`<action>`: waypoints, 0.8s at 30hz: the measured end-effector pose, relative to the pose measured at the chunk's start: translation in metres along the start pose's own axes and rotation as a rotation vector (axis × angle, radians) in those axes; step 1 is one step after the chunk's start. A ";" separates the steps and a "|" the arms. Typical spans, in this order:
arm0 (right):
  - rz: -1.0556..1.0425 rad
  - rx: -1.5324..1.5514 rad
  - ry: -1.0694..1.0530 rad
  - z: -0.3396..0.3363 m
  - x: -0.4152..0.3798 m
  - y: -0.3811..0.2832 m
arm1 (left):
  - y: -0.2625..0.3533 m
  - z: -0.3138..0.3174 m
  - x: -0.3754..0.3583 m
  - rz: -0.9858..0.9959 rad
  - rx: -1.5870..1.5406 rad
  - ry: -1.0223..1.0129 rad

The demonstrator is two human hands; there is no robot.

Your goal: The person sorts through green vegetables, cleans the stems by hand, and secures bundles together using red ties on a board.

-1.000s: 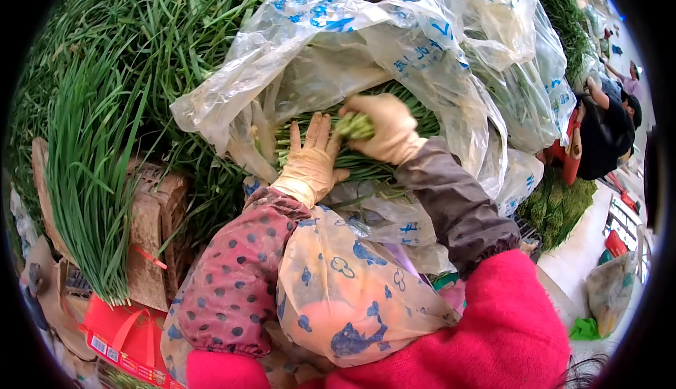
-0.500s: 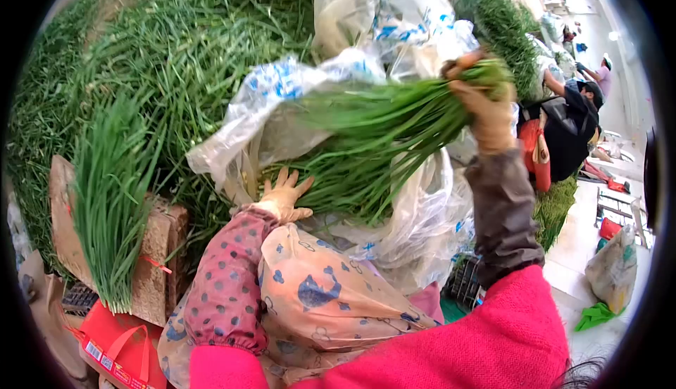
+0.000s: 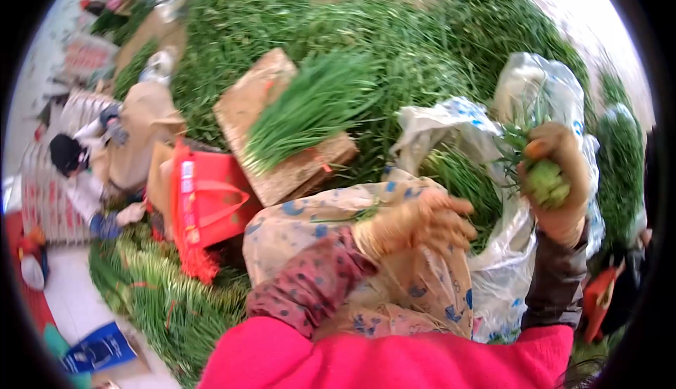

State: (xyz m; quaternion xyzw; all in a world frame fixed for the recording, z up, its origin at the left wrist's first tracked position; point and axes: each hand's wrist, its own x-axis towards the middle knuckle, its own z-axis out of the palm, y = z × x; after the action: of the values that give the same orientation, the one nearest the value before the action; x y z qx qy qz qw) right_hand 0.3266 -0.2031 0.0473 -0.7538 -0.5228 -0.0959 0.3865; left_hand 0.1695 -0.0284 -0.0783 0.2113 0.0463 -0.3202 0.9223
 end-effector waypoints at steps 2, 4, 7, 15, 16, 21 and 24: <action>-0.251 -0.087 -0.208 0.017 0.014 -0.034 | -0.033 0.010 -0.012 0.132 -0.144 -0.273; -0.498 -0.178 -0.295 0.045 0.006 -0.060 | -0.049 0.022 -0.022 0.201 -0.212 -0.312; -0.737 0.006 -0.286 0.083 -0.006 -0.103 | -0.049 0.030 -0.044 0.332 -0.208 -0.210; -1.102 0.286 -0.477 0.137 -0.028 -0.158 | -0.035 0.037 -0.108 0.588 -0.111 0.051; -1.110 0.276 -0.483 0.143 -0.029 -0.158 | -0.033 0.036 -0.113 0.612 -0.102 0.072; -1.152 0.204 -0.615 0.142 -0.007 -0.161 | -0.019 0.031 -0.131 0.760 -0.081 0.234; -0.686 0.408 -0.710 0.085 0.039 -0.164 | 0.001 0.030 -0.144 0.875 -0.126 0.360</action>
State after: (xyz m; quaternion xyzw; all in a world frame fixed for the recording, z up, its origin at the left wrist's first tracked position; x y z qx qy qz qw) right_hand 0.1799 -0.0914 0.0902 -0.4350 -0.8459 0.1479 0.2710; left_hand 0.0549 0.0422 -0.0192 0.2070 0.1313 0.1435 0.9588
